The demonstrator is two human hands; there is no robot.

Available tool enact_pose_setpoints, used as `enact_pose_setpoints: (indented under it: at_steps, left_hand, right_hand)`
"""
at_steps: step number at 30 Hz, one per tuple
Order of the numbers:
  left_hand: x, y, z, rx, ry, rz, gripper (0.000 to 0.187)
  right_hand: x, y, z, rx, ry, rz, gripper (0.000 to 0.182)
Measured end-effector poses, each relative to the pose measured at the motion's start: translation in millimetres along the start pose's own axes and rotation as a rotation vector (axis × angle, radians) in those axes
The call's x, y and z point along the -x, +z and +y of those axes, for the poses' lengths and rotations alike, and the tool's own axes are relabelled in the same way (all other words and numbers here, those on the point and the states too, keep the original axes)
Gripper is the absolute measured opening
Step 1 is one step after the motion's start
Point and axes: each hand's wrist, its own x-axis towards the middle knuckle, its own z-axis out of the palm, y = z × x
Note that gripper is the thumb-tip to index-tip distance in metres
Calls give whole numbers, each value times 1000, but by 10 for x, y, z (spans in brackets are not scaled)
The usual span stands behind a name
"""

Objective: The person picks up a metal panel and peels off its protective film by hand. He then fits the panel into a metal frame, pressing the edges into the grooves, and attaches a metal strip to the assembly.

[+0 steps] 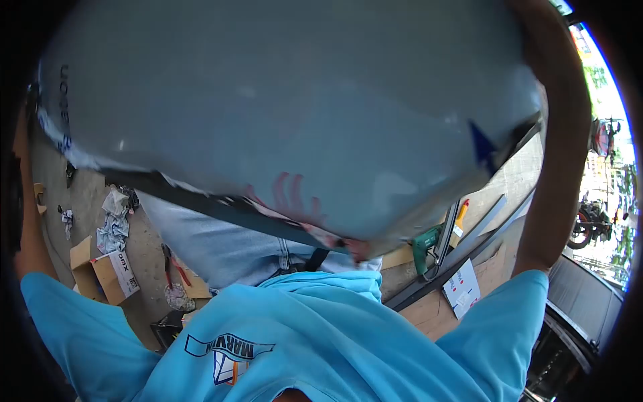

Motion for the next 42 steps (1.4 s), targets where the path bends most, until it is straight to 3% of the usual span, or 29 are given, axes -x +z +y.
enact_pose_setpoints:
  at_steps: [1, 2, 4, 6, 7, 8, 9, 11, 13, 14, 15, 16, 17, 19, 22, 23, 24, 26, 27, 29, 31, 32, 33, 34, 36, 39, 42]
  left_hand:
    - [152, -242, 23, -30, -77, 6, 21]
    - [284, -464, 68, -59, -148, 15, 22]
    - [568, -886, 146, -108, -288, 21, 25]
    - [832, -1338, 168, -174, -414, 25, 29]
    - [1276, -1431, 193, 0, -214, -24, 27]
    - [1784, -1460, 198, 62, -166, 6, 27]
    - [2138, -1577, 234, 237, -375, -97, 31]
    - [2197, -1465, 593, -12, -491, -263, 32]
    - [2292, -1384, 794, 27, -596, -142, 29]
    - [2269, -1391, 797, -10, -584, -148, 29]
    - [2232, -1368, 788, -30, -694, -208, 32]
    - [2208, -1367, 781, -38, -803, -256, 34]
    - [2189, -1334, 732, -45, -794, -245, 34]
    - [2200, -1215, 670, 130, -1064, -343, 35]
    - [2225, -1165, 592, 256, -917, -508, 42]
    - [2186, -1186, 671, 62, -794, -517, 40]
    - [2170, -1086, 712, 73, -783, -533, 40]
    - [2161, -922, 806, 92, -629, -156, 43]
    - [2188, -947, 878, 24, -762, -363, 37]
    - [2122, -826, 891, -139, -521, -393, 34]
    - [2035, -826, 789, 22, -827, -554, 38]
    - [2058, -835, 753, -7, -588, -545, 44]
    - [1968, -921, 798, 78, -599, -615, 42]
    - [1967, -965, 833, 93, -590, -610, 38]
    - [2077, -902, 939, -23, -423, -352, 41]
    - [2162, -779, 1081, -71, -445, -405, 47]
    - [2146, -746, 1039, 64, -588, -372, 45]
  right_hand:
    - [-226, -58, 250, -536, 409, -216, 29]
    - [-321, 61, 574, -645, 35, -134, 29]
    - [-306, -60, 374, -854, 123, -245, 28]
    - [-309, 659, 887, -1052, 58, -735, 31]
    - [-66, 694, 520, -1154, -11, -726, 31]
    - [166, 598, 145, -1257, -99, -711, 32]
    - [218, 549, 1, -1124, -118, -745, 30]
    - [390, 628, -273, -1065, -67, -830, 31]
    - [457, 756, -418, -1171, -42, -825, 32]
    - [492, 831, -431, -1177, -13, -847, 32]
    - [498, 875, -455, -1169, 17, -864, 32]
    - [532, 862, -497, -1179, 4, -844, 32]
    - [565, 896, -541, -1171, -28, -756, 32]
    - [633, 1051, -592, -1145, -50, -621, 33]
    - [712, 1108, -595, -1128, 34, -630, 34]
    - [699, 1061, -593, -1095, 52, -652, 34]
    - [715, 1038, -570, -1095, 75, -655, 34]
    - [725, 1031, -579, -1069, 52, -623, 33]
    - [745, 1055, -582, -1040, 45, -598, 33]
    - [776, 1150, -600, -1080, 23, -525, 32]
    - [836, 1238, -577, -1045, 72, -562, 27]
    - [836, 1202, -568, -1069, 168, -630, 25]
    - [943, 1300, -504, -936, 25, -456, 26]
    - [1016, 1506, -379, -981, 19, -556, 31]
    - [1063, 1507, -395, -900, 88, -504, 32]
    - [1093, 1563, -536, -946, 131, -414, 31]
    - [1077, 1632, -576, -1081, 121, -405, 29]
